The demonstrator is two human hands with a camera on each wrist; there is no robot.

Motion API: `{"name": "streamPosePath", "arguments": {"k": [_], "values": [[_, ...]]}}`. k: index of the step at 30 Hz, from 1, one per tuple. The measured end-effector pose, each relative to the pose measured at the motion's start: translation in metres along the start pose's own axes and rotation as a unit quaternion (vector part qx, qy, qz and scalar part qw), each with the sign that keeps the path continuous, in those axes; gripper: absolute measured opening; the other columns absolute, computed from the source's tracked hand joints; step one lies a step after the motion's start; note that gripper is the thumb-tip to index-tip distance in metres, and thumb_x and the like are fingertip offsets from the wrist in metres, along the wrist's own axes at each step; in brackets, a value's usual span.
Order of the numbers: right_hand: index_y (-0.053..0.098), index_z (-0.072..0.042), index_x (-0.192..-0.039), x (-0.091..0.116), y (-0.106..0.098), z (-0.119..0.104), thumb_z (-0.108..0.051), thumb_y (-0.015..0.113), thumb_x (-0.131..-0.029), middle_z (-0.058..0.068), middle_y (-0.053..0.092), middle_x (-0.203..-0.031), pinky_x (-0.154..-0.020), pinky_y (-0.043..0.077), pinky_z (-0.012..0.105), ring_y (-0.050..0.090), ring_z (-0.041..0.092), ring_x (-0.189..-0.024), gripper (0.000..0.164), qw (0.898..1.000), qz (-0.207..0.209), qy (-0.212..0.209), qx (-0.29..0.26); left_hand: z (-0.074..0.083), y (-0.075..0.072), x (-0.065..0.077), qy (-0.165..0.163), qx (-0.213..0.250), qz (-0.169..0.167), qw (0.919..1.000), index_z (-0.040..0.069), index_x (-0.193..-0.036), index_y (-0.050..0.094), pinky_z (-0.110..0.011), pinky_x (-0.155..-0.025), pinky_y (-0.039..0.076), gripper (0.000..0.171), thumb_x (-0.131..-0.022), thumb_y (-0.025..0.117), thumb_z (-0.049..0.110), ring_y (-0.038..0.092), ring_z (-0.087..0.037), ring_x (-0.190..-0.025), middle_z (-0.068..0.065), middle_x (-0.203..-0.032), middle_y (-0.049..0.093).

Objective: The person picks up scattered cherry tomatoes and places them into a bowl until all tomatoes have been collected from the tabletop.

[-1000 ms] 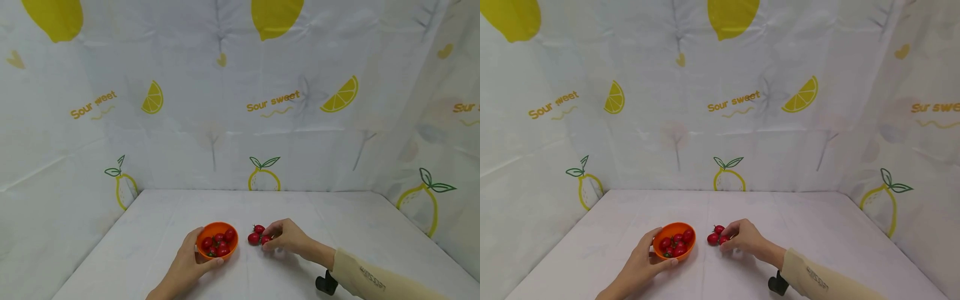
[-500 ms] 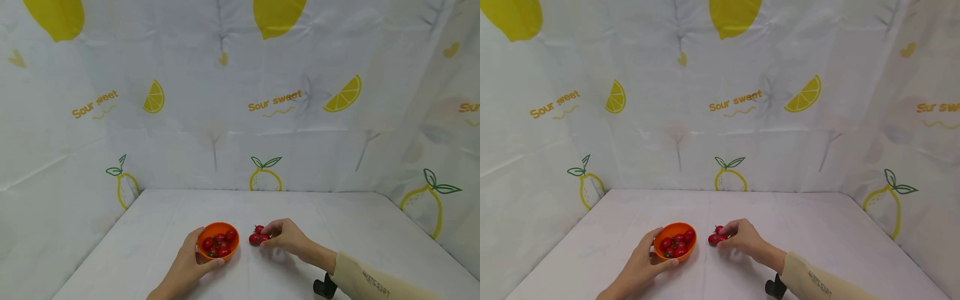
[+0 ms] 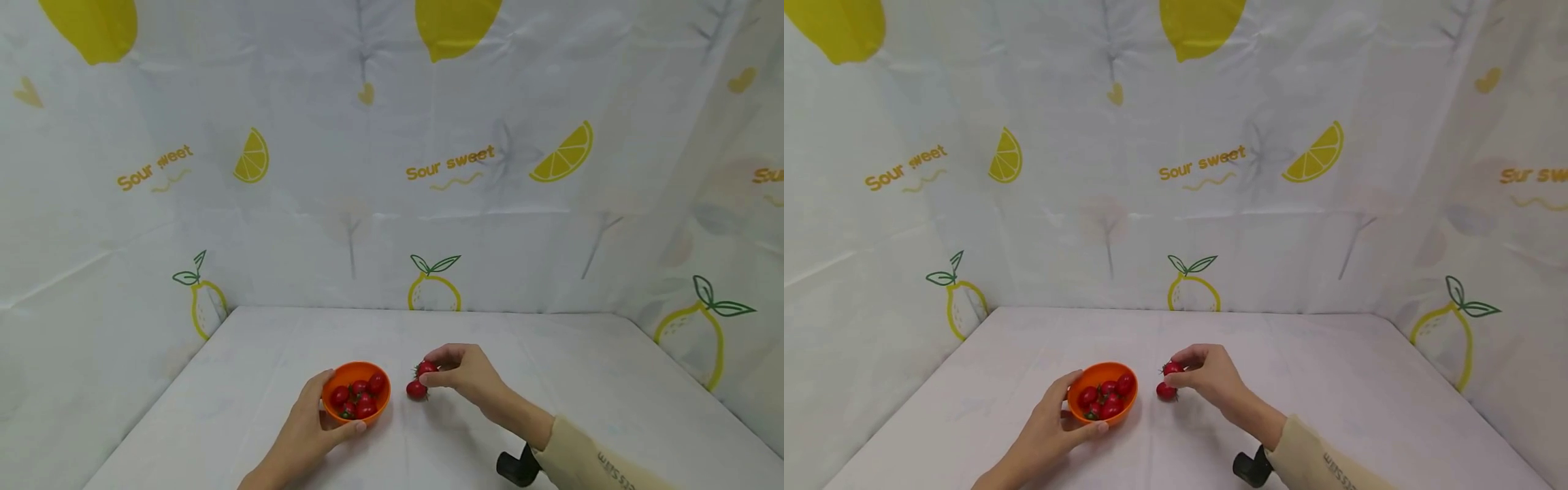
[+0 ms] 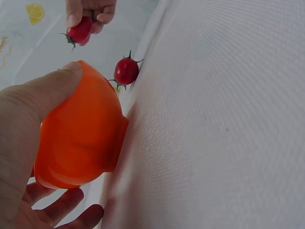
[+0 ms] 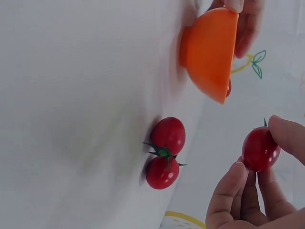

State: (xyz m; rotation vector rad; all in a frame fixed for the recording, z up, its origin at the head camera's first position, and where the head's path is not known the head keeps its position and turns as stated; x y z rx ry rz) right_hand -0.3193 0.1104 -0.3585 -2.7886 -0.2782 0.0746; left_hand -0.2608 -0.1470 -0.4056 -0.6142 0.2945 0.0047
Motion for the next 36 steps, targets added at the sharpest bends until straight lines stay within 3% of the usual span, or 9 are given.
{"name": "streamPosePath", "arguments": {"k": [10,18,24,28,31,36], "values": [[0.072,-0.008,-0.104,0.002,0.006,-0.012,-0.022,0.084,-0.079,0.005,0.071,-0.092,-0.085,0.051,0.042,0.066,0.030,-0.087,0.031,0.999,0.013,0.004,-0.045,-0.001,0.001,0.000,-0.002,-0.001,0.001,1.0000,0.005,-0.147,0.035,-0.041,-0.096,0.048,0.102,-0.072,0.083,0.054,0.044,-0.026,-0.127,-0.008,-0.146,0.039],[0.071,-0.006,-0.107,0.004,0.022,-0.025,-0.021,0.083,-0.081,0.006,0.071,-0.093,-0.077,0.053,0.041,0.064,0.023,-0.084,0.032,0.997,0.011,-0.010,-0.070,-0.001,0.000,0.000,-0.010,-0.007,0.001,0.9999,0.006,-0.147,0.035,-0.043,-0.097,0.048,0.103,-0.071,0.083,0.055,0.044,-0.025,-0.126,-0.006,-0.145,0.039],[0.072,-0.006,-0.107,0.005,0.039,-0.028,-0.022,0.083,-0.081,0.005,0.071,-0.095,-0.083,0.053,0.042,0.064,0.021,-0.087,0.033,0.997,-0.008,-0.014,-0.075,0.000,0.000,0.001,0.005,0.002,0.000,1.0000,0.007,-0.147,0.035,-0.038,-0.095,0.049,0.100,-0.073,0.083,0.054,0.044,-0.023,-0.124,-0.005,-0.144,0.040],[0.072,-0.007,-0.106,0.006,0.049,-0.030,-0.022,0.084,-0.080,0.004,0.070,-0.094,-0.069,0.053,0.036,0.059,0.020,-0.080,0.033,0.997,-0.019,-0.010,-0.079,0.002,-0.001,0.001,0.017,0.011,-0.001,0.9998,0.007,-0.146,0.036,-0.032,-0.091,0.050,0.097,-0.074,0.083,0.052,0.045,-0.022,-0.123,-0.004,-0.143,0.041],[0.073,-0.007,-0.105,0.006,0.058,-0.030,-0.021,0.085,-0.079,0.004,0.070,-0.093,-0.058,0.046,0.030,0.054,0.019,-0.074,0.032,0.997,-0.030,-0.014,-0.075,0.001,-0.001,0.001,0.017,0.018,-0.004,0.9997,0.009,-0.146,0.036,-0.028,-0.089,0.051,0.097,-0.073,0.084,0.050,0.045,-0.020,-0.121,-0.003,-0.143,0.040],[0.073,-0.007,-0.102,0.004,0.071,-0.030,-0.016,0.085,-0.078,0.003,0.068,-0.092,-0.065,0.049,0.030,0.058,0.021,-0.081,0.028,0.997,-0.041,-0.035,-0.050,0.002,0.000,0.001,0.022,0.014,-0.005,0.9997,0.007,-0.147,0.035,-0.028,-0.088,0.051,0.097,-0.074,0.083,0.050,0.046,-0.020,-0.120,-0.005,-0.144,0.039]]}}
Point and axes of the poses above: each hand's wrist, its own x-axis away from the middle knuckle, its own y-axis out of the palm, z = x × y, the point moved 8 cm from there along -x, towards the middle knuckle
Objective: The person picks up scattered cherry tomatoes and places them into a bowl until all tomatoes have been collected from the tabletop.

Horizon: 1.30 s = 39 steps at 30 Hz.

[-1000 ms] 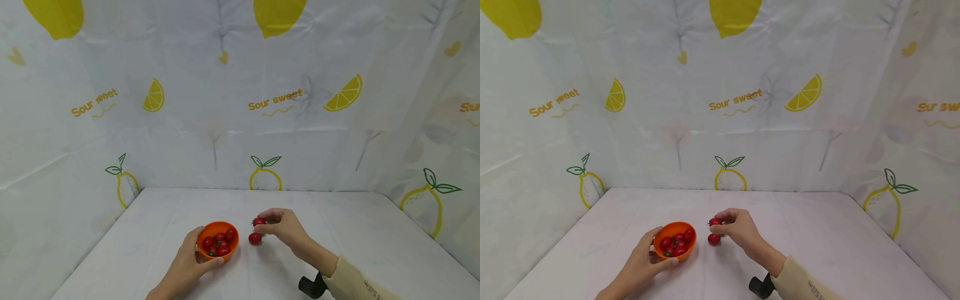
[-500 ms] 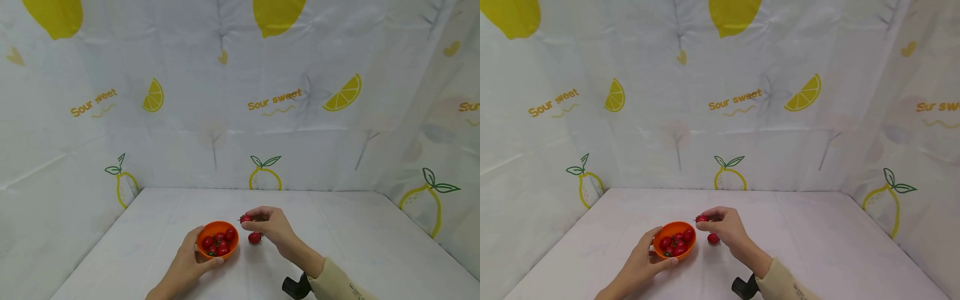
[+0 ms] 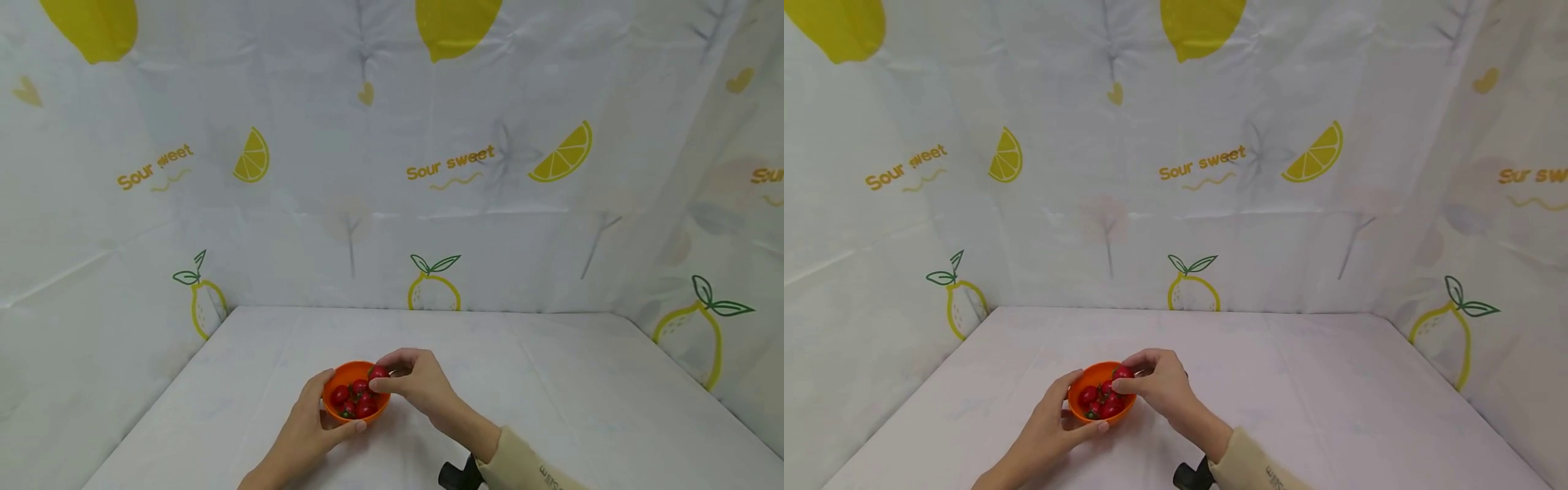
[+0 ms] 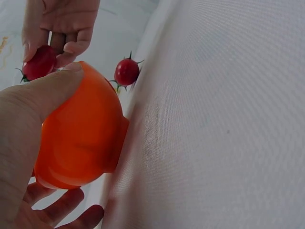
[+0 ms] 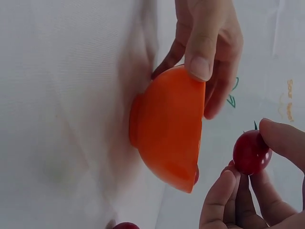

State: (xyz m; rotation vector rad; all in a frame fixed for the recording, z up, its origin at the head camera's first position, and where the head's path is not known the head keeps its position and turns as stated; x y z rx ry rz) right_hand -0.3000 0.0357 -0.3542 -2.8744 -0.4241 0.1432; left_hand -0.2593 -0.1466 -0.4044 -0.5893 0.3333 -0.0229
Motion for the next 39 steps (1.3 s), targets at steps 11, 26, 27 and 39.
{"name": "streamPosePath", "arguments": {"k": [11,26,27,39], "values": [[0.073,-0.006,-0.096,-0.003,0.012,0.008,-0.009,0.087,-0.074,0.003,0.066,-0.085,-0.065,0.052,0.030,0.058,0.019,-0.077,0.026,0.999,-0.007,-0.029,0.034,0.003,-0.001,0.001,0.001,-0.010,0.003,0.9999,0.005,-0.147,0.035,-0.032,-0.090,0.051,0.097,-0.075,0.082,0.051,0.047,-0.025,-0.122,-0.009,-0.146,0.039],[0.073,-0.008,-0.095,0.001,0.014,0.003,-0.006,0.086,-0.073,-0.001,0.068,-0.083,-0.072,0.053,0.032,0.062,0.019,-0.082,0.025,0.993,-0.001,-0.073,0.095,0.004,-0.001,0.001,0.008,-0.020,0.003,0.9998,0.004,-0.146,0.035,-0.034,-0.092,0.050,0.097,-0.075,0.081,0.052,0.046,-0.027,-0.123,-0.010,-0.145,0.040],[0.073,-0.009,-0.095,0.001,0.014,0.003,-0.006,0.086,-0.073,-0.001,0.068,-0.083,-0.072,0.053,0.033,0.062,0.019,-0.082,0.025,0.993,0.000,-0.073,0.098,0.004,-0.001,0.001,0.009,-0.019,0.004,0.9998,0.004,-0.146,0.036,-0.034,-0.092,0.050,0.097,-0.075,0.081,0.052,0.046,-0.026,-0.123,-0.010,-0.145,0.040],[0.074,-0.009,-0.094,0.001,0.013,0.002,-0.006,0.087,-0.072,-0.003,0.068,-0.081,-0.072,0.051,0.033,0.062,0.016,-0.080,0.026,0.990,0.005,-0.088,0.113,0.002,-0.002,0.001,0.004,-0.025,0.010,0.9996,0.005,-0.146,0.037,-0.039,-0.094,0.049,0.098,-0.074,0.081,0.056,0.046,-0.024,-0.124,-0.009,-0.144,0.041]]}}
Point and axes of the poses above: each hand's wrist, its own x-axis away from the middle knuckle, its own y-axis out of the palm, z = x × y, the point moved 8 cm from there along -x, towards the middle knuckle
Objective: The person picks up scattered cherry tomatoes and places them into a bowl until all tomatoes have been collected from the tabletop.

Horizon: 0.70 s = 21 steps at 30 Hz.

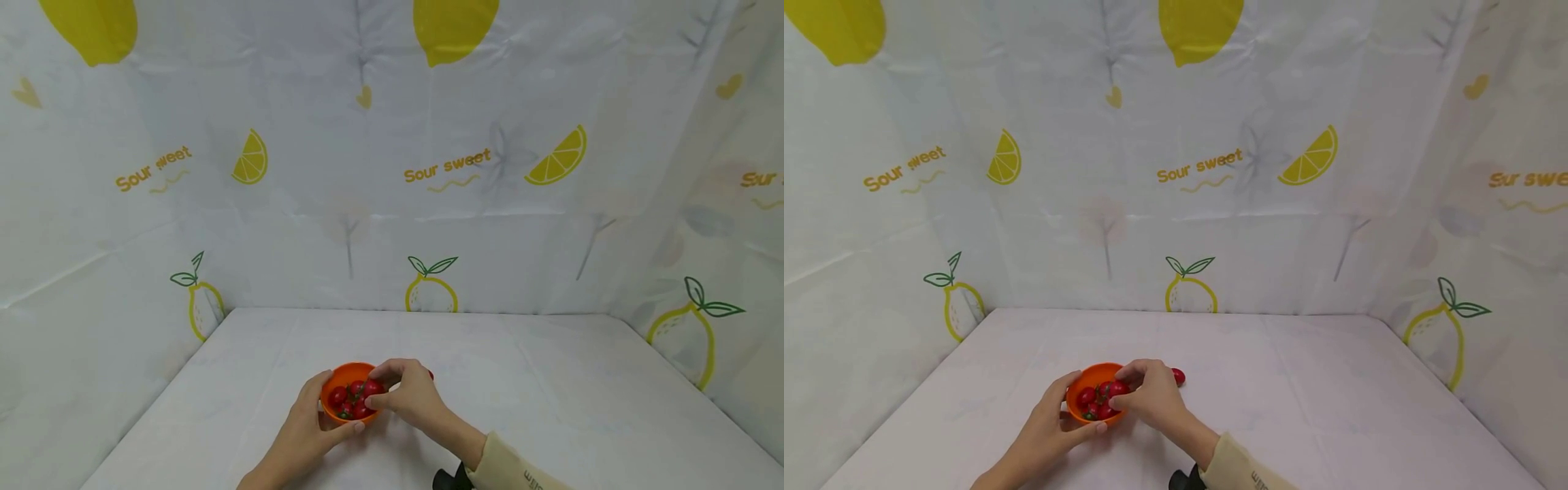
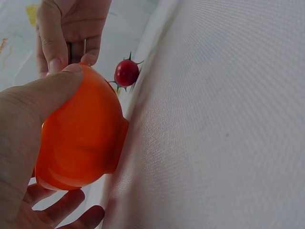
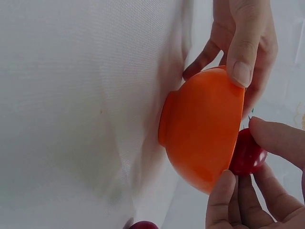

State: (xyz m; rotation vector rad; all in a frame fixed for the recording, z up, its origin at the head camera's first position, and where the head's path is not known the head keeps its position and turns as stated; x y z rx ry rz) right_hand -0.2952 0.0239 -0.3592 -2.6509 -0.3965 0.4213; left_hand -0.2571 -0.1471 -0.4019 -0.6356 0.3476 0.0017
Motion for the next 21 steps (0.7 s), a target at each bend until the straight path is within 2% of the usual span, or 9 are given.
{"name": "streamPosePath", "arguments": {"k": [6,10,14,21], "values": [[0.074,-0.008,-0.097,0.001,0.000,0.002,-0.006,0.086,-0.074,-0.002,0.069,-0.085,-0.075,0.052,0.036,0.062,0.021,-0.085,0.026,1.000,-0.006,0.008,-0.006,-0.001,0.000,0.000,-0.005,-0.002,0.001,1.0000,0.006,-0.145,0.037,-0.042,-0.096,0.048,0.098,-0.074,0.080,0.056,0.046,-0.025,-0.124,-0.009,-0.145,0.040],[0.074,-0.006,-0.100,0.000,-0.005,0.002,-0.006,0.084,-0.076,0.002,0.070,-0.090,-0.075,0.054,0.036,0.063,0.025,-0.089,0.026,1.000,-0.005,0.015,-0.018,0.000,0.000,0.000,-0.003,-0.001,-0.001,1.0000,0.006,-0.146,0.037,-0.039,-0.094,0.049,0.097,-0.074,0.081,0.055,0.046,-0.025,-0.123,-0.008,-0.145,0.040],[0.074,-0.007,-0.101,-0.004,-0.018,0.007,-0.009,0.083,-0.079,0.005,0.070,-0.096,-0.072,0.057,0.035,0.062,0.025,-0.091,0.024,0.999,0.015,0.033,-0.034,0.000,0.001,-0.001,-0.003,-0.001,0.000,1.0000,0.006,-0.145,0.037,-0.037,-0.093,0.050,0.097,-0.074,0.082,0.054,0.046,-0.024,-0.124,-0.008,-0.144,0.041],[0.073,-0.006,-0.105,-0.014,-0.048,0.025,-0.016,0.080,-0.084,0.006,0.070,-0.096,-0.077,0.057,0.039,0.065,0.024,-0.087,0.023,0.995,0.054,0.058,-0.057,-0.001,0.000,0.000,-0.012,-0.006,0.003,0.9999,0.005,-0.146,0.037,-0.046,-0.097,0.047,0.099,-0.073,0.082,0.055,0.044,-0.026,-0.126,-0.008,-0.145,0.041]]}}
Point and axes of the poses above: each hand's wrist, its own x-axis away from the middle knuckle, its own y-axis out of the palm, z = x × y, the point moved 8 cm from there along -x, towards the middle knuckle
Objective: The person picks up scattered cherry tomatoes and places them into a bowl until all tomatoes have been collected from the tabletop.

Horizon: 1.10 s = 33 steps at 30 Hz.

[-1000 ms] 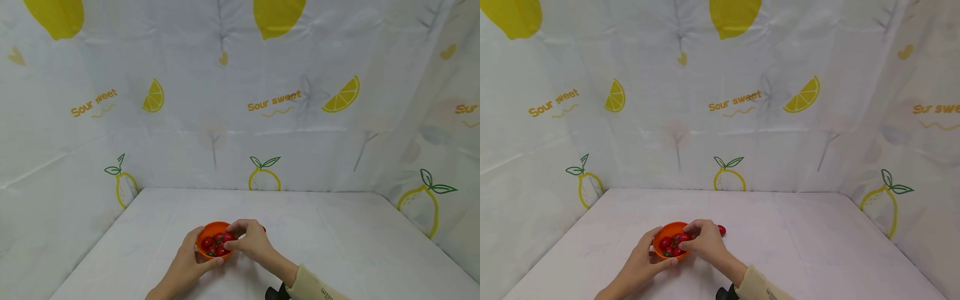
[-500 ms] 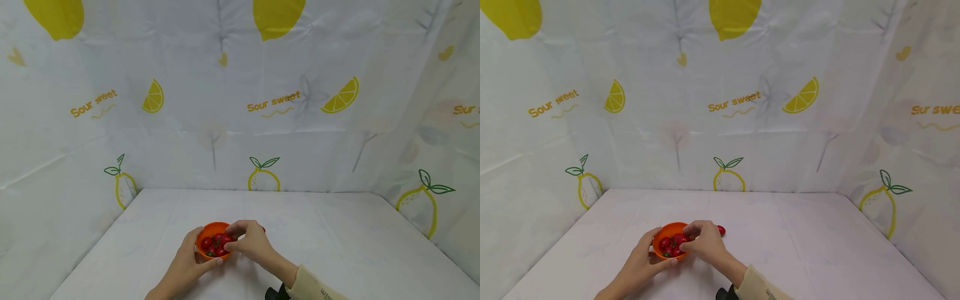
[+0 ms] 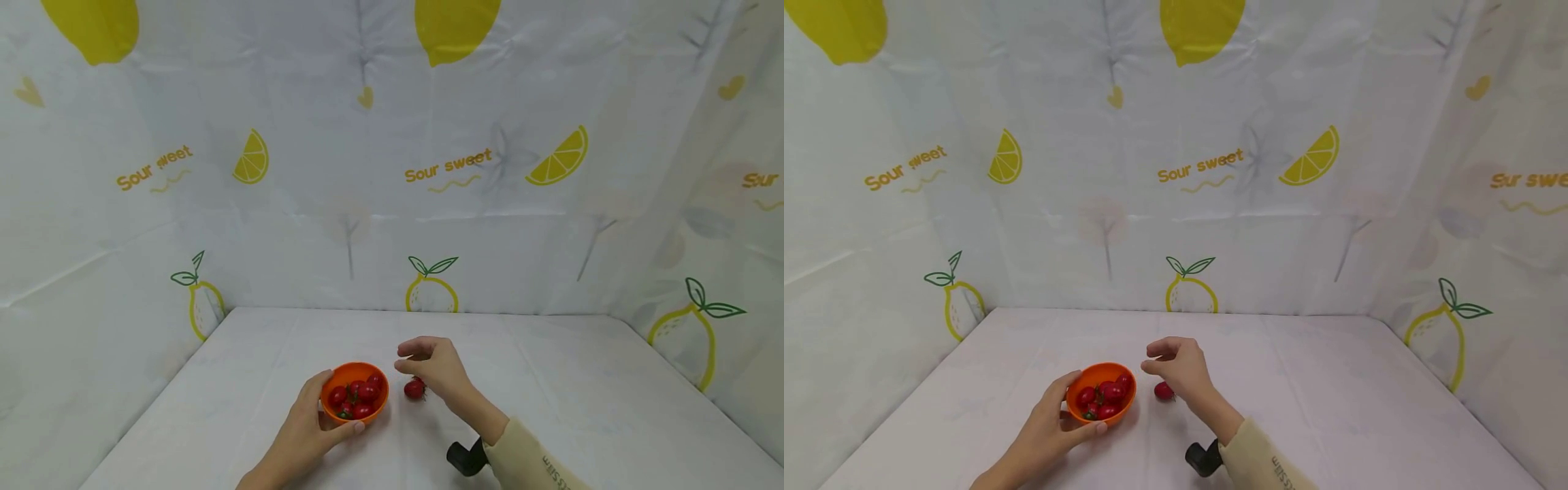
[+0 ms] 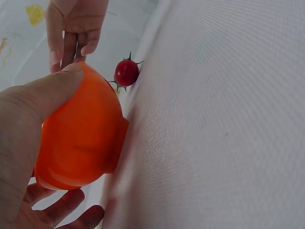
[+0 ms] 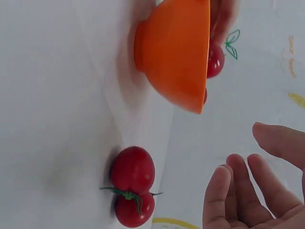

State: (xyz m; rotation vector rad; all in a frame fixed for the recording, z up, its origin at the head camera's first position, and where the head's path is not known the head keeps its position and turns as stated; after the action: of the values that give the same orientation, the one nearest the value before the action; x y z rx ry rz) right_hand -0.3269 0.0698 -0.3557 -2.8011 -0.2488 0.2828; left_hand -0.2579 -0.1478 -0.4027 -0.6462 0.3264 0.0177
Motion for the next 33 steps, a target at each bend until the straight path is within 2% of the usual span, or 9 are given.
{"name": "streamPosePath", "arguments": {"k": [4,8,12,16,22,33], "values": [[0.073,-0.006,-0.105,-0.006,-0.011,0.011,-0.017,0.080,-0.084,0.005,0.070,-0.094,-0.077,0.056,0.045,0.066,0.026,-0.085,0.025,1.000,0.009,0.029,-0.001,-0.002,0.001,0.000,-0.013,0.001,-0.001,0.9999,0.007,-0.146,0.037,-0.047,-0.100,0.045,0.100,-0.071,0.083,0.056,0.043,-0.025,-0.128,-0.006,-0.145,0.040],[0.073,-0.007,-0.104,-0.008,-0.019,0.018,-0.016,0.081,-0.083,0.004,0.070,-0.095,-0.083,0.053,0.047,0.066,0.021,-0.085,0.024,0.998,0.023,0.048,0.017,-0.003,0.002,-0.001,-0.018,-0.001,-0.002,0.9998,0.007,-0.146,0.037,-0.045,-0.099,0.046,0.102,-0.071,0.082,0.057,0.043,-0.025,-0.127,-0.006,-0.145,0.040],[0.073,-0.006,-0.106,-0.007,-0.017,0.025,-0.014,0.080,-0.083,0.004,0.071,-0.094,-0.084,0.054,0.045,0.066,0.020,-0.083,0.025,0.998,0.008,0.060,0.028,-0.005,0.002,0.000,-0.019,-0.003,-0.003,0.9998,0.007,-0.147,0.036,-0.045,-0.098,0.047,0.103,-0.070,0.082,0.059,0.044,-0.025,-0.127,-0.007,-0.146,0.040],[0.072,-0.002,-0.107,-0.006,-0.012,0.031,-0.011,0.080,-0.083,0.005,0.071,-0.092,-0.078,0.056,0.040,0.066,0.020,-0.083,0.027,0.998,-0.016,0.058,0.033,-0.006,0.003,-0.001,-0.020,0.003,-0.005,0.9998,0.007,-0.147,0.036,-0.043,-0.096,0.048,0.102,-0.071,0.082,0.058,0.044,-0.025,-0.126,-0.007,-0.146,0.039],[0.073,-0.001,-0.101,-0.003,-0.011,0.034,-0.008,0.081,-0.080,0.003,0.070,-0.089,-0.073,0.055,0.034,0.064,0.018,-0.083,0.024,0.997,-0.023,0.046,0.052,-0.005,0.004,-0.001,-0.015,0.011,-0.007,0.9998,0.006,-0.146,0.036,-0.043,-0.097,0.048,0.101,-0.071,0.083,0.055,0.043,-0.026,-0.127,-0.008,-0.146,0.039],[0.073,0.000,-0.098,-0.002,-0.006,0.038,-0.007,0.083,-0.078,0.002,0.070,-0.084,-0.074,0.054,0.033,0.063,0.017,-0.078,0.023,0.995,-0.049,0.030,0.080,-0.002,0.003,-0.001,-0.010,0.003,-0.002,0.9999,0.006,-0.146,0.036,-0.044,-0.098,0.047,0.101,-0.071,0.083,0.056,0.044,-0.025,-0.126,-0.006,-0.145,0.040]]}}
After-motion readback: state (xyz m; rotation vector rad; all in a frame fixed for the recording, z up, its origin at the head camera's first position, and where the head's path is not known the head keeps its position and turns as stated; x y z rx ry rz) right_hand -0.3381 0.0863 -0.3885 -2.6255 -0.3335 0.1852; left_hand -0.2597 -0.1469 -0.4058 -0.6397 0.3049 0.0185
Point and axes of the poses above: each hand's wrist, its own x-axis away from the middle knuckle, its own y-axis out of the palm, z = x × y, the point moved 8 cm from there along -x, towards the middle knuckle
